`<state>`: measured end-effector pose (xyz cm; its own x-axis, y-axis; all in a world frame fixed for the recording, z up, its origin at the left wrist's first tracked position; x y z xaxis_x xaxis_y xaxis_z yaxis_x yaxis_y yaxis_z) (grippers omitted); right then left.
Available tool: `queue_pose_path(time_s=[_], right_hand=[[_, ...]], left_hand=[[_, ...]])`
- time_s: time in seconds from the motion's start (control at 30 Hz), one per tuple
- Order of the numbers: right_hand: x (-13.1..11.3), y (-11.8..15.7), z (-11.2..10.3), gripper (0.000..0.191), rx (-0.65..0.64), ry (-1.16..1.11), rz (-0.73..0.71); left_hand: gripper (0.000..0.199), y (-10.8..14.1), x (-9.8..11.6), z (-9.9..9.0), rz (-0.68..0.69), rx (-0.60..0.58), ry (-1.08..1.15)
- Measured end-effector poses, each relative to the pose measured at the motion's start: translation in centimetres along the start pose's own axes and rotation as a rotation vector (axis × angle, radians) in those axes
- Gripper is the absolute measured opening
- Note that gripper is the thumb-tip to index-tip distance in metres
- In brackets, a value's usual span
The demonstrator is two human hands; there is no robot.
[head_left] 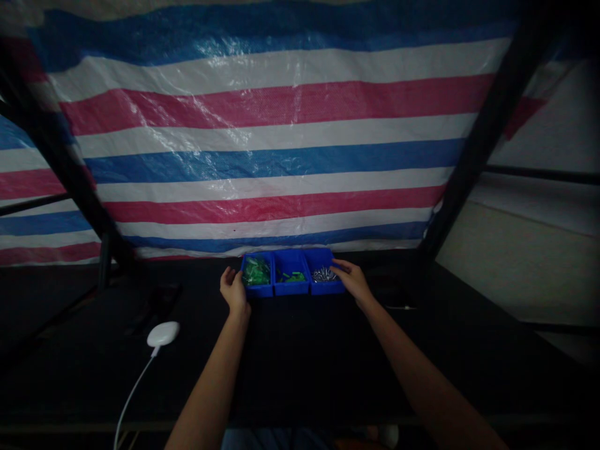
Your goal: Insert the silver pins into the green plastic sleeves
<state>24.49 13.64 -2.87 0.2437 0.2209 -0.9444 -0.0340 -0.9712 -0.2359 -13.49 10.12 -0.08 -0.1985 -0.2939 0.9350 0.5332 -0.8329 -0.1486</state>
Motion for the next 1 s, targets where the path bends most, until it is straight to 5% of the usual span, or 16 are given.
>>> queue_pose_path(time_s=[0.67, 1.0], right_hand=[[-3.3, 1.7, 5.5, 0.038, -0.312, -0.056, -0.069], [-4.8, 2.4, 4.9, 0.029, -0.143, 0.312, -0.13]], left_hand=[[0.049, 0.4, 2.3, -3.9, 0.068, 0.332, -0.227], [0.041, 0.1, 2.4, -3.9, 0.119, 0.294, -0.216]])
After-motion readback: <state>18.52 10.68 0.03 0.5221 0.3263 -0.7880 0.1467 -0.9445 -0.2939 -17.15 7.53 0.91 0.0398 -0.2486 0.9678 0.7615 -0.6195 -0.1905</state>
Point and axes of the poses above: each hand's wrist, its own y-axis away from the middle knuckle, its own z-axis out of the palm, x = y × z, the point moved 8 cm from there along -y, towards the middle knuckle, and after that the axes turned 15 degrees about -x, right-handed, at the moved point
